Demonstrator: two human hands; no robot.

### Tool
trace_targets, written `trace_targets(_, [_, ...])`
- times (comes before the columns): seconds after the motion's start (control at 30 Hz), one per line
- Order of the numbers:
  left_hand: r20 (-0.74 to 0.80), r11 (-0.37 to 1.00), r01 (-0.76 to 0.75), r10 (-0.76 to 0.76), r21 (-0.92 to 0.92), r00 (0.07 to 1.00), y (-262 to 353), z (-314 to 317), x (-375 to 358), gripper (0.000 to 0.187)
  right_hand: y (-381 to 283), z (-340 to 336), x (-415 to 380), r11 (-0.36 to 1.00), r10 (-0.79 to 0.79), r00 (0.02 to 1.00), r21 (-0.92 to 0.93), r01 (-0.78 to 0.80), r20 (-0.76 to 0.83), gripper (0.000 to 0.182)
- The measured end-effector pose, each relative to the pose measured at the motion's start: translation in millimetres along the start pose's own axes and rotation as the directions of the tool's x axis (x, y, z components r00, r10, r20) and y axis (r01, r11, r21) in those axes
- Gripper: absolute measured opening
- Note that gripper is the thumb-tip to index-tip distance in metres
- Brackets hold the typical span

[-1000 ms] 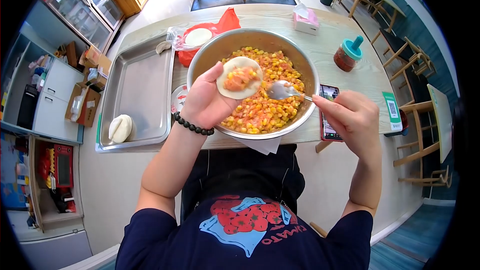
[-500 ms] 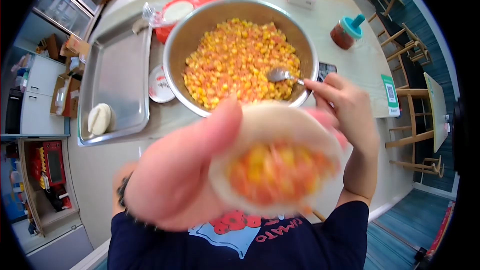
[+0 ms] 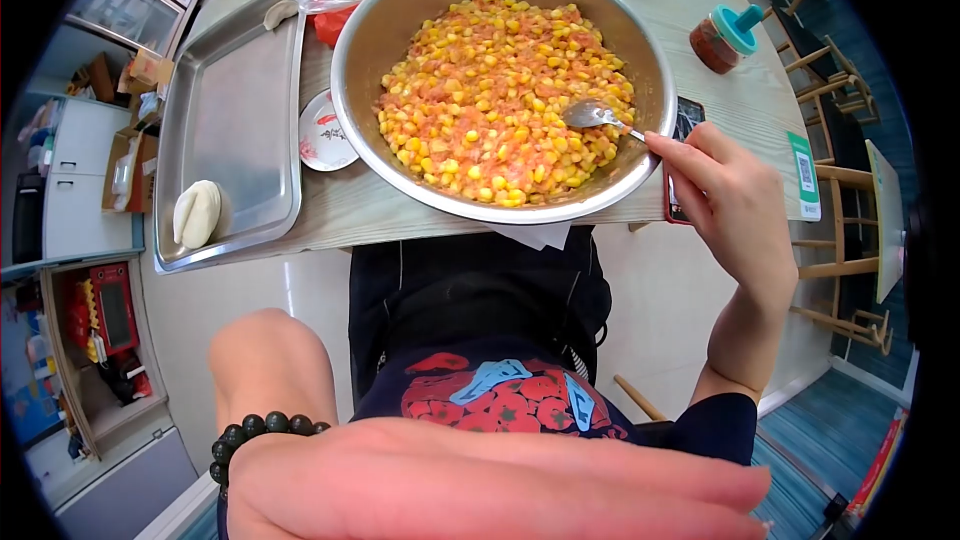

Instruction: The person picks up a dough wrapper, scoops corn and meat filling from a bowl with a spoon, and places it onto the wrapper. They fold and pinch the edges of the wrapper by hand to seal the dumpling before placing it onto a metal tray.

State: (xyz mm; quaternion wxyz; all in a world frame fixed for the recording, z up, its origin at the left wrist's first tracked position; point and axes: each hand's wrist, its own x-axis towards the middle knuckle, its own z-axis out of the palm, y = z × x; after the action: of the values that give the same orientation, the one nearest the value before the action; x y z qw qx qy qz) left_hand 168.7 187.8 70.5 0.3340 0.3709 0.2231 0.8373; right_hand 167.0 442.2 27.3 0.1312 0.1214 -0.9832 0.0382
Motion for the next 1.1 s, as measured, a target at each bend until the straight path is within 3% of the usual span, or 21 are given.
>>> trace_targets(0.07, [0.052,0.996,0.068,-0.071,0.055,0.996,-0.5,3.3,-3.0,0.083,-1.3,1.1,3.4,1.000,-0.008,1.000,-0.004,0.008,0.011,0.022])
trace_targets(0.13, [-0.192,0.969,-0.120,0.079,-0.216,0.978,-13.7,16.7,-8.9,0.088,-2.4,1.2,7.3,1.000,-0.017,1.000,-0.011,0.017,0.023,0.023])
trace_targets(0.17, [-0.194,0.969,-0.123,0.082,-0.213,0.978,-10.6,13.6,-15.8,0.088,-3.1,1.0,9.9,1.000,0.001,0.999,-0.012,-0.001,0.041,0.023])
trace_targets(0.23, [-0.135,0.964,0.126,-0.160,-0.232,0.978,21.3,-8.0,-14.2,0.068,-7.0,1.4,14.2,1.000,0.007,0.998,-0.012,-0.006,0.058,0.024])
trace_targets(0.3, [-0.082,0.906,0.356,-0.383,-0.231,0.920,59.2,-35.1,-15.0,0.053,-14.6,3.7,20.1,0.986,-0.067,0.986,-0.159,0.043,-0.152,0.030])
trace_targets(0.33, [-0.142,0.942,0.292,-0.315,-0.163,0.938,67.5,-57.3,-27.7,0.055,-24.1,5.4,22.1,0.986,-0.088,0.983,-0.156,0.063,-0.159,0.030])
trace_targets(0.37, [-0.319,0.952,0.119,-0.210,-0.282,0.924,72.8,-69.6,-45.8,0.054,-39.9,8.4,22.0,0.997,-0.072,0.954,-0.023,0.069,-0.293,0.033])
trace_targets(0.4, [-0.460,0.946,-0.019,-0.140,-0.324,0.877,77.1,-89.4,-66.1,0.050,-56.8,14.1,22.2,0.990,-0.035,0.908,0.111,0.089,-0.417,0.036])
trace_targets(0.47, [-0.682,0.916,-0.225,-0.068,-0.332,0.728,76.9,-118.7,-98.3,0.046,-95.9,42.9,22.8,0.854,-0.159,0.887,0.390,0.343,-0.433,0.043])
trace_targets(0.53, [-0.721,0.911,-0.260,-0.055,-0.319,0.691,72.4,-137.8,-125.7,0.046,-138.6,63.7,38.4,0.746,-0.297,0.913,0.528,0.405,-0.281,0.051])
trace_targets(0.6, [-0.783,0.921,-0.235,-0.108,-0.311,0.613,68.8,-142.9,-142.0,0.049,-166.5,86.1,57.0,0.766,-0.319,0.900,0.479,0.430,-0.298,0.055])
trace_targets(0.73, [-0.682,0.847,-0.284,-0.121,-0.450,0.721,71.1,-139.4,-157.9,0.055,-195.5,89.1,76.5,0.750,-0.365,0.856,0.429,0.504,-0.368,0.060])
trace_targets(0.77, [-0.753,0.911,-0.215,-0.139,-0.352,0.643,73.2,-135.6,-156.1,0.057,-198.5,96.1,80.6,0.701,-0.321,0.868,0.520,0.487,-0.379,0.058])
trace_targets(0.87, [-0.694,0.901,-0.200,-0.140,-0.386,0.707,77.0,-131.8,-154.0,0.057,-200.4,115.2,85.6,0.652,-0.205,0.888,0.619,0.438,-0.412,0.055])
trace_targets(0.93, [-0.691,0.902,-0.162,-0.180,-0.399,0.700,76.9,-127.0,-147.0,0.057,-202.4,114.6,85.9,0.664,-0.235,0.881,0.594,0.454,-0.410,0.052])
trace_targets(1.0, [-0.679,0.901,-0.112,-0.230,-0.420,0.697,74.1,-124.1,-142.7,0.057,-204.6,114.8,84.5,0.673,-0.308,0.774,0.448,0.588,-0.553,0.046])
trace_targets(1.1, [-0.624,0.902,0.000,-0.298,-0.431,0.722,68.2,-123.2,-135.4,0.060,-202.2,109.5,83.5,0.683,-0.283,0.768,0.441,0.582,-0.575,0.035])
